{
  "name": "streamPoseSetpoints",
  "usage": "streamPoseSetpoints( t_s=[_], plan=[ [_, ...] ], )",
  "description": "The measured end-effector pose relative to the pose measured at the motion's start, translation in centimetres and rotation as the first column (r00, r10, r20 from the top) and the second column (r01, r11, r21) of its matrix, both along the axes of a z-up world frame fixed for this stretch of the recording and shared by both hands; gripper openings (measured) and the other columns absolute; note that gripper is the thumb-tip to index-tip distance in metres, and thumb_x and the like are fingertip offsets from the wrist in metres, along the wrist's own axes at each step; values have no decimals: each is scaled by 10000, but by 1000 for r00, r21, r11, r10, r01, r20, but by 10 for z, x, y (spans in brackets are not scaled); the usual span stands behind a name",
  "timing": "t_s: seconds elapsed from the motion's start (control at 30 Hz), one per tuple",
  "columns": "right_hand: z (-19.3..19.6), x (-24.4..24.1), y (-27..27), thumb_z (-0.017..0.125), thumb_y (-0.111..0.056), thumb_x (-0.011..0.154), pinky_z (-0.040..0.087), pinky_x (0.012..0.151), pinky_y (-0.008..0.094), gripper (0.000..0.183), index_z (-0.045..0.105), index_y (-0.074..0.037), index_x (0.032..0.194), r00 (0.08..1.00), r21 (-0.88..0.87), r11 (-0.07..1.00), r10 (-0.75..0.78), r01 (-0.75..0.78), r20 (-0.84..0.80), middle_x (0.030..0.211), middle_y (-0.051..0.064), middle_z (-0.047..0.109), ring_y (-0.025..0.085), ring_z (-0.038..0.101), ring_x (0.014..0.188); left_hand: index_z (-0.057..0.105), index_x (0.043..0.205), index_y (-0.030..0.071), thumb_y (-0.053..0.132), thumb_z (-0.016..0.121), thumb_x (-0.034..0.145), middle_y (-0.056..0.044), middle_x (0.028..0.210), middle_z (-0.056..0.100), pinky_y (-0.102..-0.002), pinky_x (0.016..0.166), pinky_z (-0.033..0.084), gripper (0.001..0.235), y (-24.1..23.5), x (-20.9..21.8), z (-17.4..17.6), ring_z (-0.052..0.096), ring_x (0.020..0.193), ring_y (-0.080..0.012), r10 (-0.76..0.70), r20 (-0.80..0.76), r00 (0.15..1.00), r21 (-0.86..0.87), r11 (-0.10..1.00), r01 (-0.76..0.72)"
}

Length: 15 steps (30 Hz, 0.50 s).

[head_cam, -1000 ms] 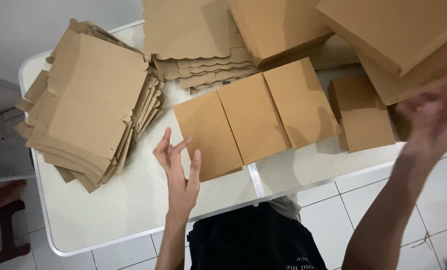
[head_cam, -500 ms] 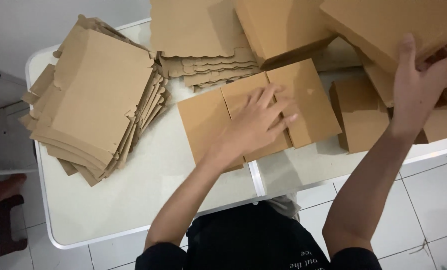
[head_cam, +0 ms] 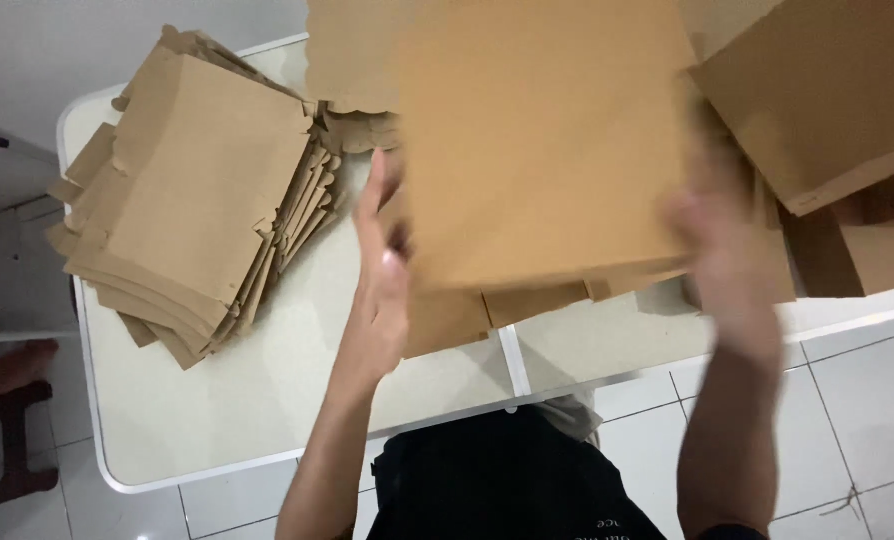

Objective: The person folds a flat cardboard sheet into a small rectangular box by tucking and folding the flaps. They then place the finished box on a stack of similar boxes and continue to organize the pile on the table.

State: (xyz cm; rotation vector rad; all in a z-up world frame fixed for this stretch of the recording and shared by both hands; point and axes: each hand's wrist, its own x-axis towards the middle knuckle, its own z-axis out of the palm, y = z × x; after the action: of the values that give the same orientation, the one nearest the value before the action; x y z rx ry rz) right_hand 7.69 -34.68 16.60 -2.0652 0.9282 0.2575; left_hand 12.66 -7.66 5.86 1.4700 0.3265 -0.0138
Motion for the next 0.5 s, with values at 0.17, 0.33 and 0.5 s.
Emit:
streamPoseSetpoints(
  t_s=[0.17, 0.33, 0.5],
  plan=[
    [-25, 7, 27, 353, -469, 996, 138, 1239, 434, 696, 210, -176, 1612, 816, 225, 796, 489, -562, 308, 1691, 57, 240, 208, 224, 1559, 76, 1596, 104, 472, 365, 1026, -99, 1710, 84, -446, 1266, 204, 737, 19, -81, 101, 134, 1585, -224, -222, 136, 966, 220, 957, 189],
    [-23, -7, 15, 484, -299, 1031, 433, 1081, 365, 490, 462, -182, 1506, 670, 3, 763, 566, -646, 481, 1552, 86, 465, 218, 471, 1406, 74, 1601, 167, 484, 410, 956, -42, 1701, 113, -441, 1222, 217, 793, 33, -91, 87, 110, 1563, -187, -178, -121, 977, 193, 961, 199],
    [-44, -16, -35, 451, -464, 1133, 351, 705, 226, 436, 605, -66, 1221, 636, 18, 932, 233, -362, 736, 799, -20, 448, 82, 434, 764, 195, 1588, 94, 287, 382, 1038, -87, 1576, 230, -415, 1271, 186, 612, 40, -94, 66, 176, 1549, -195, -210, 19, 978, 315, 929, 193]
  ],
)
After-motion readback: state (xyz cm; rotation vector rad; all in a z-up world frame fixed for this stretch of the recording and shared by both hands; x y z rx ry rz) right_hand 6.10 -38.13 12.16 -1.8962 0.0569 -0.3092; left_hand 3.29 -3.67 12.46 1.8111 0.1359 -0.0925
